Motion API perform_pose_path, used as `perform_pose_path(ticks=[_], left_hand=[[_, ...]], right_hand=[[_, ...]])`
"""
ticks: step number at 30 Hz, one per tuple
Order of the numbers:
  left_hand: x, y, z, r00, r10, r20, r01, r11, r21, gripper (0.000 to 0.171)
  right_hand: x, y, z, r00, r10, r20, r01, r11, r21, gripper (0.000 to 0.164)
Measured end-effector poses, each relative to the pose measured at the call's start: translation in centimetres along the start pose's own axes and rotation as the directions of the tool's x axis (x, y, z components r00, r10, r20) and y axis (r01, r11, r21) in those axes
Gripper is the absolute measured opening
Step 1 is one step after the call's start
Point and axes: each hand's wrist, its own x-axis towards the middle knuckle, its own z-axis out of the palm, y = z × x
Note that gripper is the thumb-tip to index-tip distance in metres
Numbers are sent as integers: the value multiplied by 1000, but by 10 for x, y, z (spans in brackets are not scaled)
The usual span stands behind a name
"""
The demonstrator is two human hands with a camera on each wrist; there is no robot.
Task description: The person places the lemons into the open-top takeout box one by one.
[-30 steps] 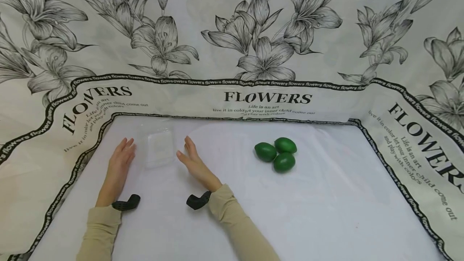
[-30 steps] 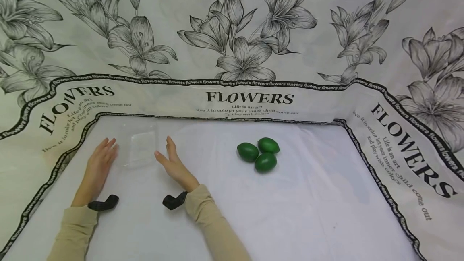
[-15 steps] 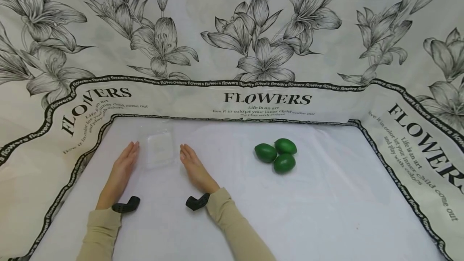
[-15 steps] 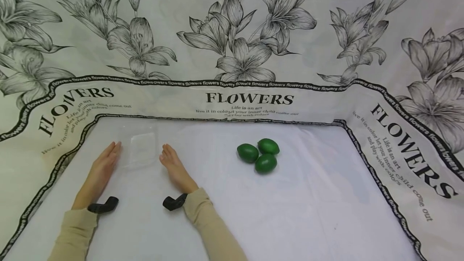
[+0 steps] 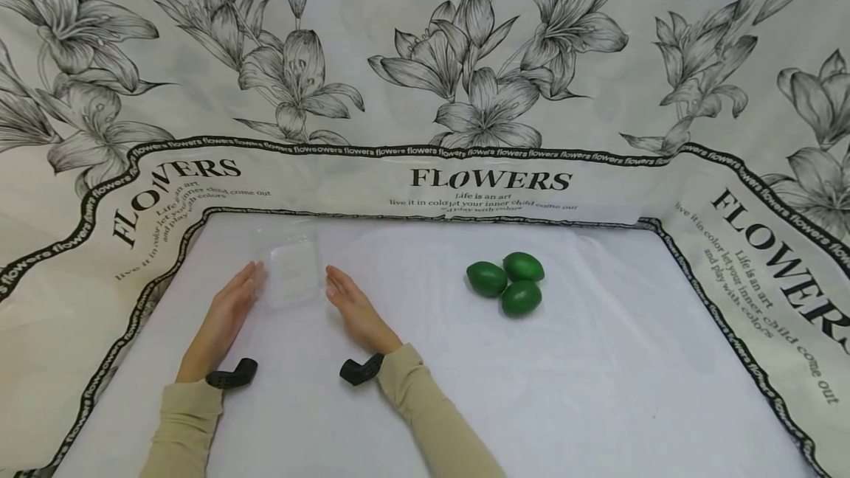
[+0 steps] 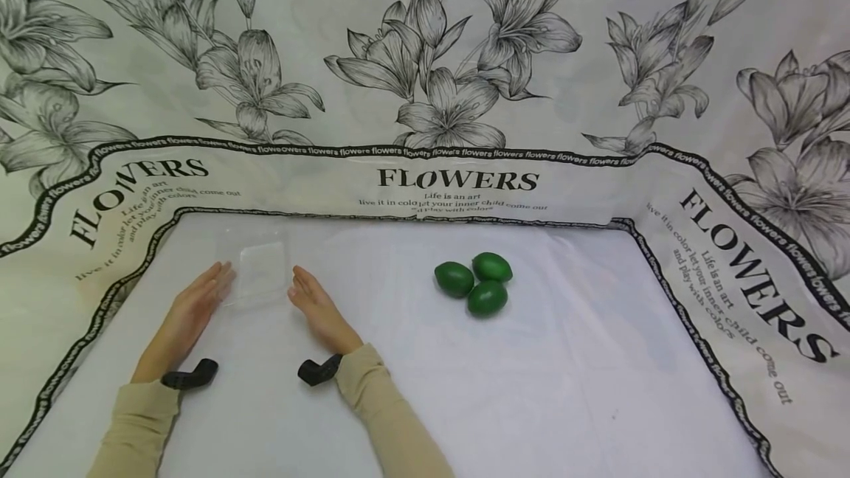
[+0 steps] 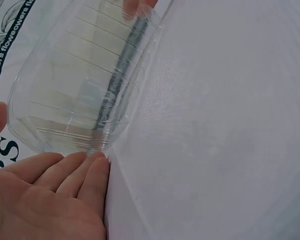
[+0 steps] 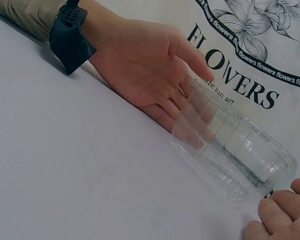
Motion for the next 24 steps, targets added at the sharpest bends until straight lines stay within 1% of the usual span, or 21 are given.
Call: perform_pose_path(ticks=[3, 7, 9, 15, 18, 21, 24], left_hand=[[0, 0, 1, 1000, -11, -23, 11, 1000, 27, 67], [0, 0, 3, 997, -43, -70, 48, 996, 75, 65], [0, 0, 4, 995, -54, -85, 61, 995, 85, 64], [1, -1, 4, 995, -55, -83, 64, 992, 110, 63], [1, -2, 5, 996, -52, -75, 60, 993, 103, 63], [1, -2, 9, 996, -57, -67, 61, 997, 55, 64], [2, -1, 14, 995, -79, -60, 80, 997, 15, 64]], right_hand=[[-1, 0, 0, 1000, -1, 20, 1, 1000, 10, 56], [-2, 0, -1, 999, 6, 38, -7, 1000, 20, 56], [-2, 0, -1, 999, 9, 40, -10, 1000, 18, 55], [-2, 1, 0, 1000, 3, 29, -3, 1000, 19, 54], [-3, 1, 0, 1000, 6, 25, -6, 1000, -12, 54], [-6, 0, 0, 1000, 13, 15, -12, 998, -55, 54], [-7, -1, -1, 1000, 22, -9, -23, 996, -92, 55]])
